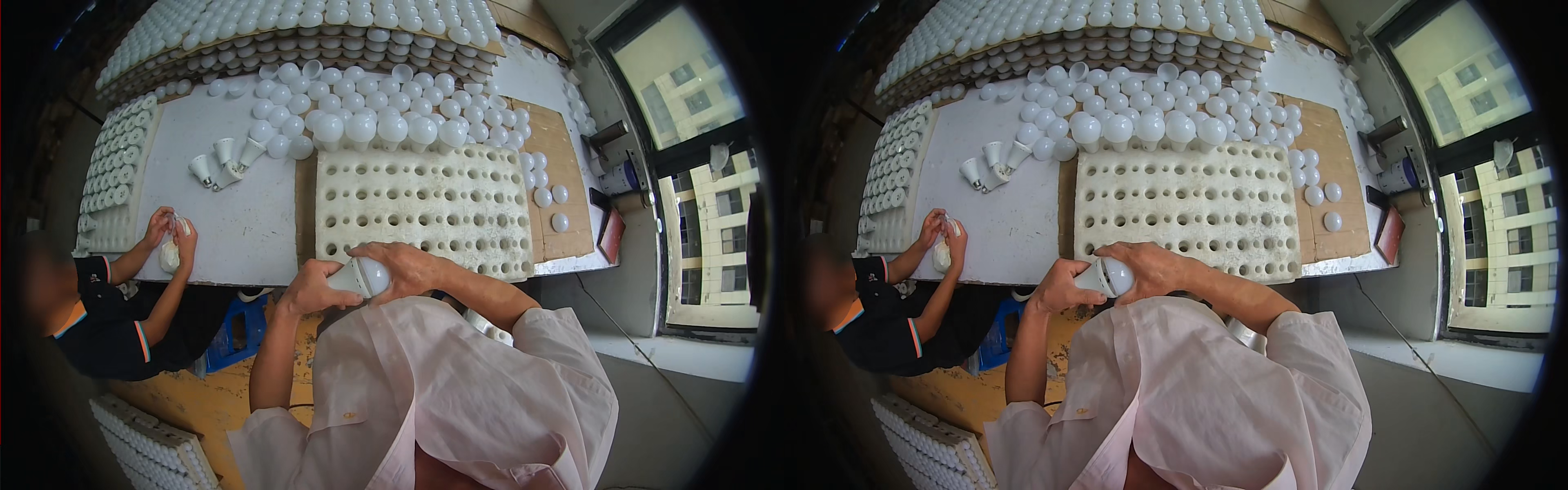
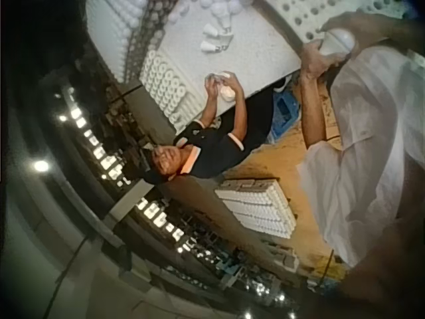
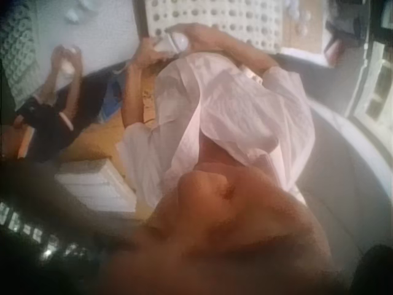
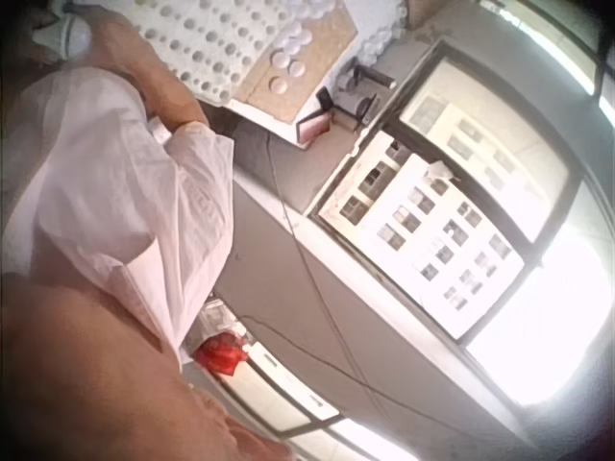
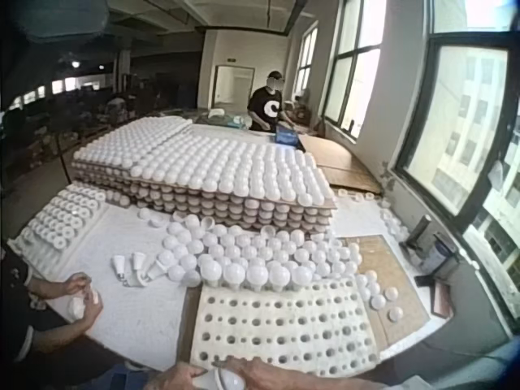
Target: The person positions foam trays on the table, gathers plastic bulb covers, and assembles LED light bulbs by pressing the dome covers onto the bulb bases by hand.
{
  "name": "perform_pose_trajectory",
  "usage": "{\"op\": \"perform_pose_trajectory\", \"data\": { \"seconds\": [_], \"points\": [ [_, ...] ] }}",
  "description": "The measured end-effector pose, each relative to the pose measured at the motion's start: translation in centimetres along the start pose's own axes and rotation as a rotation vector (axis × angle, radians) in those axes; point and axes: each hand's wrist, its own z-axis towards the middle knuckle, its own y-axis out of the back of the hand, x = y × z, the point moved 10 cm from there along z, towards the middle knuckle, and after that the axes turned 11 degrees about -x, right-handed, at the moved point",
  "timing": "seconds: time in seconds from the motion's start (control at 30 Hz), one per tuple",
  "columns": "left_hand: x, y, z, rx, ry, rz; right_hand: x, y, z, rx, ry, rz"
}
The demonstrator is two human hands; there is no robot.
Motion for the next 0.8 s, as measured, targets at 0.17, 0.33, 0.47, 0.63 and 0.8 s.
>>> {"op": "perform_pose_trajectory", "data": {
  "seconds": [0.17, 0.33, 0.47, 0.63, 0.8],
  "points": [
    [0.7, 0.3, -0.1, 0.007, 0.019, -0.014, 1.0, -0.9, 0.4, 0.038, 0.046, -0.024],
    [1.5, 0.6, -0.3, 0.013, 0.156, -0.006, 0.9, -1.0, 0.8, -0.029, 0.008, 0.021],
    [2.3, 0.6, 0.0, 0.016, 0.206, -0.01, 2.9, 0.4, 1.0, -0.339, 0.323, 0.185],
    [1.8, 0.6, 0.7, -0.102, 0.02, 0.071, 2.1, 0.1, 1.4, -0.265, 0.259, 0.225],
    [-1.9, 0.5, 0.7, -0.232, -0.185, 0.42, 0.4, 0.6, 1.0, -0.287, 0.156, 0.251]
  ]
}}
